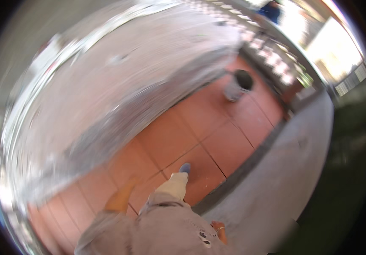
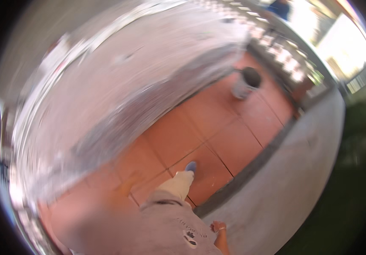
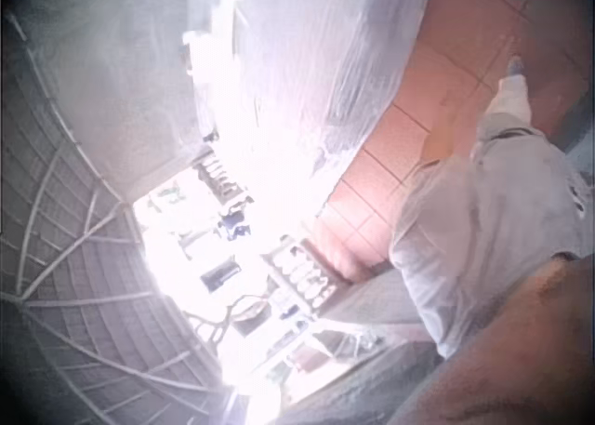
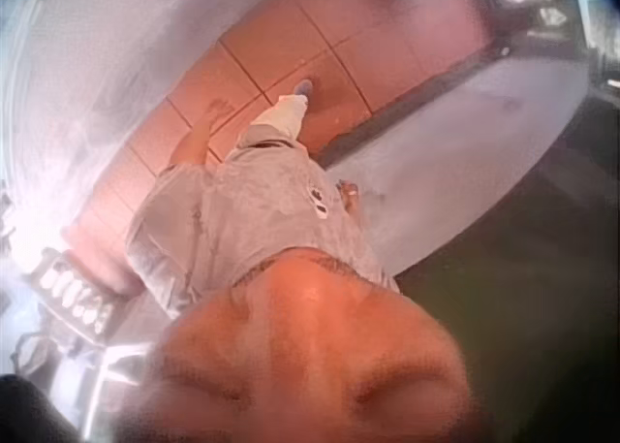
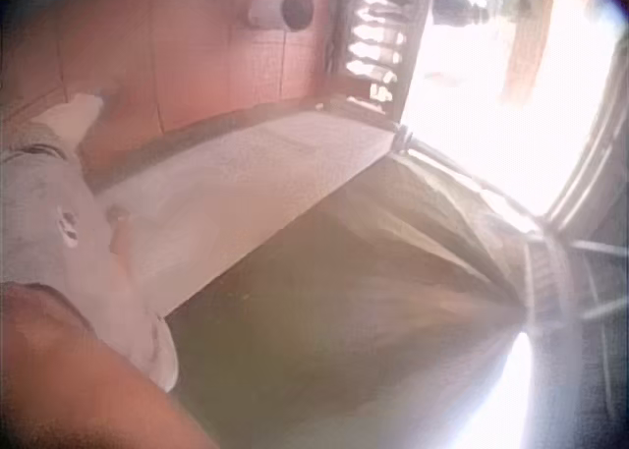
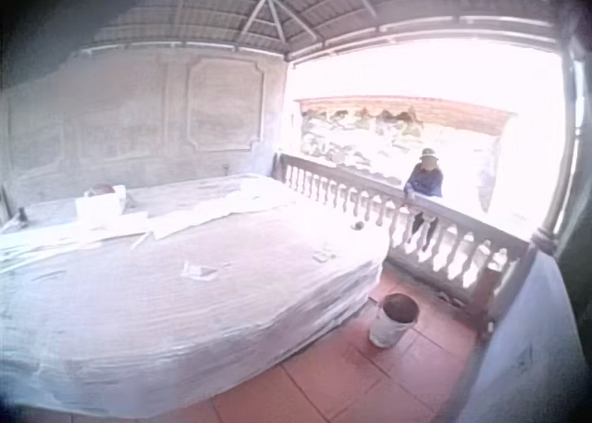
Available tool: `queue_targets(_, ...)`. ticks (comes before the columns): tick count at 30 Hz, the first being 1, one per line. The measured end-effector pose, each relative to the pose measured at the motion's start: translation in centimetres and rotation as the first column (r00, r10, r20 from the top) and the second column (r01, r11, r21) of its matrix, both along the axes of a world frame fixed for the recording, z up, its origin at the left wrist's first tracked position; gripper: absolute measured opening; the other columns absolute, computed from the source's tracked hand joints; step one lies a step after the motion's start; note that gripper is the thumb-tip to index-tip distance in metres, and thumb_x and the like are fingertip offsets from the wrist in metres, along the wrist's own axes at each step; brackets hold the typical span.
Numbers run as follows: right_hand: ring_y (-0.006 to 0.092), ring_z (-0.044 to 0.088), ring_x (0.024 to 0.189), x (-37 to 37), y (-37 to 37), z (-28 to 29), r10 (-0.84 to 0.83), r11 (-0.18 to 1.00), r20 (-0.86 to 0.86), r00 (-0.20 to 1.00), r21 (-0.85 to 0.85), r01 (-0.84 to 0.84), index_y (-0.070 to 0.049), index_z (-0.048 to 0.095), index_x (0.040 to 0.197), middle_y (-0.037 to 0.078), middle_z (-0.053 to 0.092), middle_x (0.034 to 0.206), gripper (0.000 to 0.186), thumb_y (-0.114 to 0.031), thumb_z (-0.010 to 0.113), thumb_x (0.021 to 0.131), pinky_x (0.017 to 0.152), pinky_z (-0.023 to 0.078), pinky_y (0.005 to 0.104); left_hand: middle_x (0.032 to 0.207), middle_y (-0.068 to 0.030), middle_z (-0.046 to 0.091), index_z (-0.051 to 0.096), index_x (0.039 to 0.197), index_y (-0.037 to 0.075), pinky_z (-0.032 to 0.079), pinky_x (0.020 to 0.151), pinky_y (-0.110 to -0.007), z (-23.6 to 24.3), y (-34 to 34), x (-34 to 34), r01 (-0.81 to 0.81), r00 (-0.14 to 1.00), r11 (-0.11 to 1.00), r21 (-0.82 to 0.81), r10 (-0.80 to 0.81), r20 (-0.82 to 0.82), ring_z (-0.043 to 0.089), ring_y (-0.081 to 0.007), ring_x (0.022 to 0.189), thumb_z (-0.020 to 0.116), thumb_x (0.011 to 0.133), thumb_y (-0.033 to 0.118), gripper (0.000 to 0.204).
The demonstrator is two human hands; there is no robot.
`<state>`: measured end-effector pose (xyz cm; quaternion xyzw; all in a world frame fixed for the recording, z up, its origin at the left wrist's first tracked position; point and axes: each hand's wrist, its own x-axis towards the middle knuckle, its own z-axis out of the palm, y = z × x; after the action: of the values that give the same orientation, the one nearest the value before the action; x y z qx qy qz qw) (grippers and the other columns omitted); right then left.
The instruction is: The person kneels on a tiled floor and uses a rubber mallet to tap terracotta tiles into place along a curved walkway. They repeatedly position tiles, tap them to level, and adjust placement while working near a plastic-wrapped stack of materials.
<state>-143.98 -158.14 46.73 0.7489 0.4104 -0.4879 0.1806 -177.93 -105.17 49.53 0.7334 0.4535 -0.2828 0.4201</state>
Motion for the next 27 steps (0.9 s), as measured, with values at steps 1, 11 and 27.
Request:
queue_targets(1, 0.0334, 0.068, 0.1, 1.3, -0.6, 0.2, -0.121, 0.991, 0.022, 0.992, 0.057, 0.119, -0.018, 0.07, 0.104, 0.01, 0.072, 0.103, 0.028, -0.041, 0.058, 0.091, 0.085, 0.053, 0.049, 0.131, -0.0224, 0.06, 0.062, 0.128, 0.002, 0.044, 0.104, -0.045, 0.6, -0.1, 3.3, -0.03, 0.998, 0.999, -0.039, 0.032, 0.062, 0.057, -0.0368, 0.123, 0.067, 0.081, 0.054, 0.07)
queue_targets(11, 0.0267, 0.063, 0.082, 17.7, 9.8, 8.3, -0.991, 0.109, -0.068, 0.116, 0.098, 0.989, -0.013, 0.064, 0.105, 0.009, 0.066, 0.09, 0.024, -0.033, 0.055, 0.096, 0.068, 0.051, 0.0412, 0.126, -0.0175, 0.065, 0.064, 0.126, 0.007, 0.046, 0.101, -0.043, 7.5, 0.8, 13.5, -0.355, 0.843, 0.928, -0.115, 0.371, 0.388, 0.06, -0.035, 0.119, 0.062, 0.085, 0.048, 0.058)
queue_targets(27, 0.0165, 0.062, 0.067, -1.5, 41.4, 8.3, -0.36, 0.883, -0.374, 0.855, 0.158, 0.441, -0.007, 0.054, 0.118, 0.005, 0.063, 0.084, 0.026, -0.026, 0.054, 0.1, 0.054, 0.05, 0.03, 0.117, -0.0156, 0.068, 0.069, 0.118, 0.006, 0.052, 0.09, -0.043, 2.1, -37.6, -30.3, -0.808, 0.479, 0.543, 0.23, 0.832, -0.281, 0.066, -0.0329, 0.108, 0.061, 0.091, 0.039, 0.044)
